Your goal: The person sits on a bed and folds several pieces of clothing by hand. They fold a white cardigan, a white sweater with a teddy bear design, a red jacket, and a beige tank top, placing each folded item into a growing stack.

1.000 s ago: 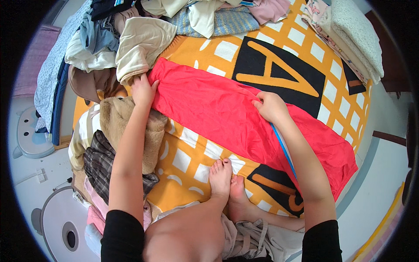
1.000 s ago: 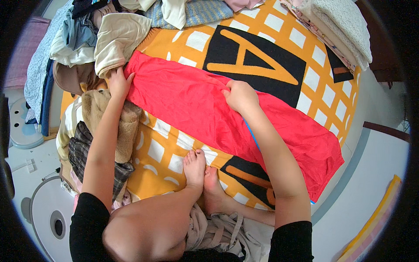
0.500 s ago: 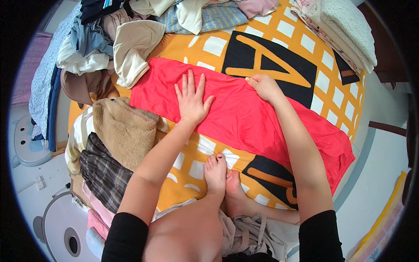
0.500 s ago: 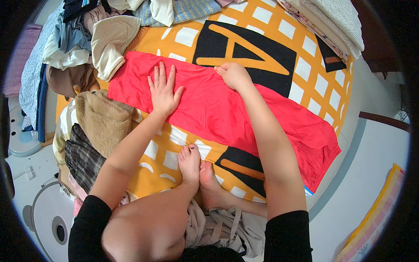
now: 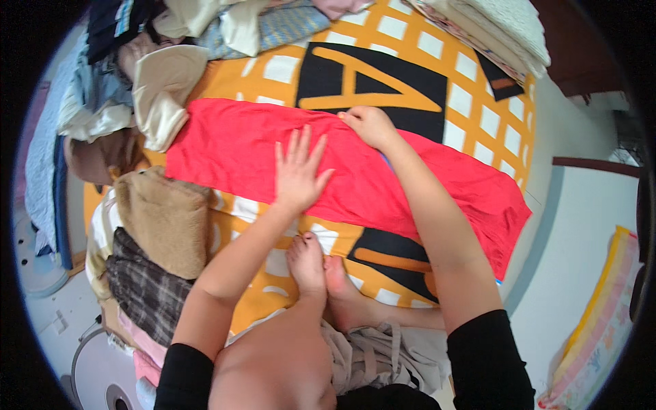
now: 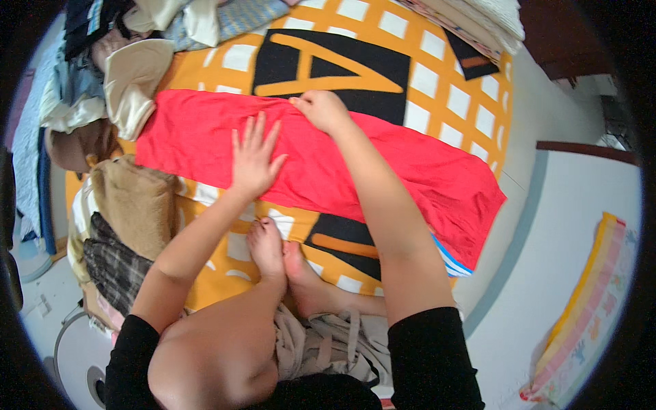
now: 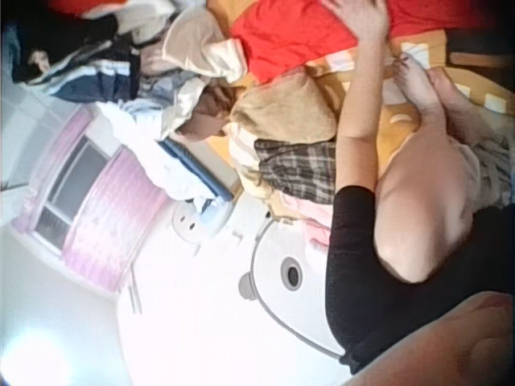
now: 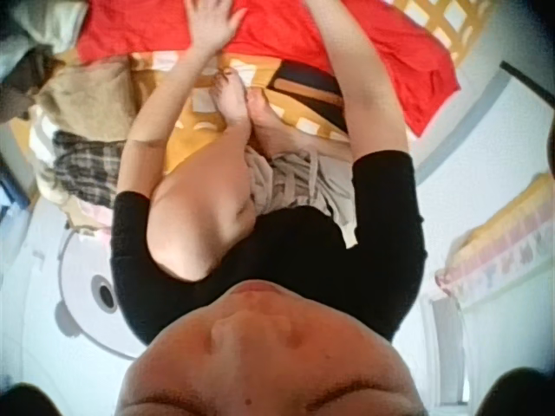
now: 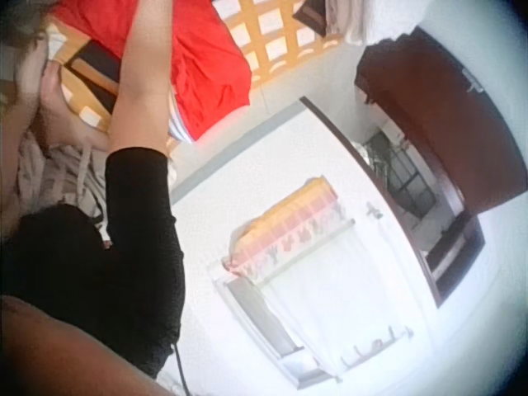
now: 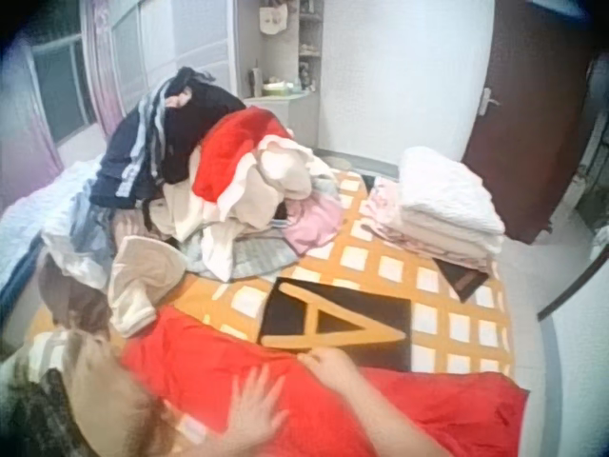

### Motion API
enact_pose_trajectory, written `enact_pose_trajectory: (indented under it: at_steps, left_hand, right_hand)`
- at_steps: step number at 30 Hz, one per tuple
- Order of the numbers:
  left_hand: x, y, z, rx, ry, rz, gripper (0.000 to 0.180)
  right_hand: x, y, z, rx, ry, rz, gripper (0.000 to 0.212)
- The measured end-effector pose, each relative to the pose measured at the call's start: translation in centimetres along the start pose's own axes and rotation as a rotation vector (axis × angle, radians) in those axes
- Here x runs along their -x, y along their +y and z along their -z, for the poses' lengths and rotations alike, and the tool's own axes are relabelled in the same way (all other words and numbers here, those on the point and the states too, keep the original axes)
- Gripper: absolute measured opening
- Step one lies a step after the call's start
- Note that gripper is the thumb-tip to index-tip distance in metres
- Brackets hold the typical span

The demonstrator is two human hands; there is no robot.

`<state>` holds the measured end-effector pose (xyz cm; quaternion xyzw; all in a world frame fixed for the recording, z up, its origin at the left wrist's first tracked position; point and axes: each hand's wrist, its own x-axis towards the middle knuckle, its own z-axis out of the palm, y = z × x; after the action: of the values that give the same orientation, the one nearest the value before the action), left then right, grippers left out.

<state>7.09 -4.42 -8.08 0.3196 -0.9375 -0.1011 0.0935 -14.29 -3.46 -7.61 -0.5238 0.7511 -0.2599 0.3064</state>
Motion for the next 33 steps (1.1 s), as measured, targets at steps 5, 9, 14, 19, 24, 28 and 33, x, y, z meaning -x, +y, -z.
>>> enact_pose_trajectory:
  at_steps: [5, 9, 14, 19, 24, 28, 33]
  left_hand:
    - [0.4, -0.7, -1.1, -0.046, -0.006, 0.002, 0.071]
    - [0.4, -0.7, -1.3, -0.103, -0.006, -0.002, 0.069]
    - [0.4, -0.6, -1.8, -0.169, 0.053, -0.031, 0.064]
    - [0.5, -1.3, -2.5, -0.212, 0.077, -0.066, 0.062]
    - [0.5, -1.6, -2.9, -0.235, 0.058, -0.055, 0.057]
    - [0.6, -1.6, -2.8, -0.216, 0.079, -0.073, 0.055]
    - [0.6, -1.3, -2.5, -0.228, 0.086, -0.051, 0.061]
  right_hand:
    - [12.4, 1.0, 3.9, 0.057, 0.183, 0.025, 0.054]
    - [24.9, 2.4, 6.4, 0.346, 0.249, -0.091, 0.08]
    - [33.2, 6.0, 7.1, 0.671, 0.31, -0.343, 0.08]
    - [35.5, 8.6, 7.8, 0.68, 0.289, -0.291, 0.082]
    - [38.2, 9.1, 13.6, 0.541, 0.085, -0.496, 0.069]
    - [37.0, 11.3, 22.8, 0.313, 0.015, -0.558, 0.036]
    - [29.3, 18.3, 27.6, 0.261, 0.372, -0.516, 0.027]
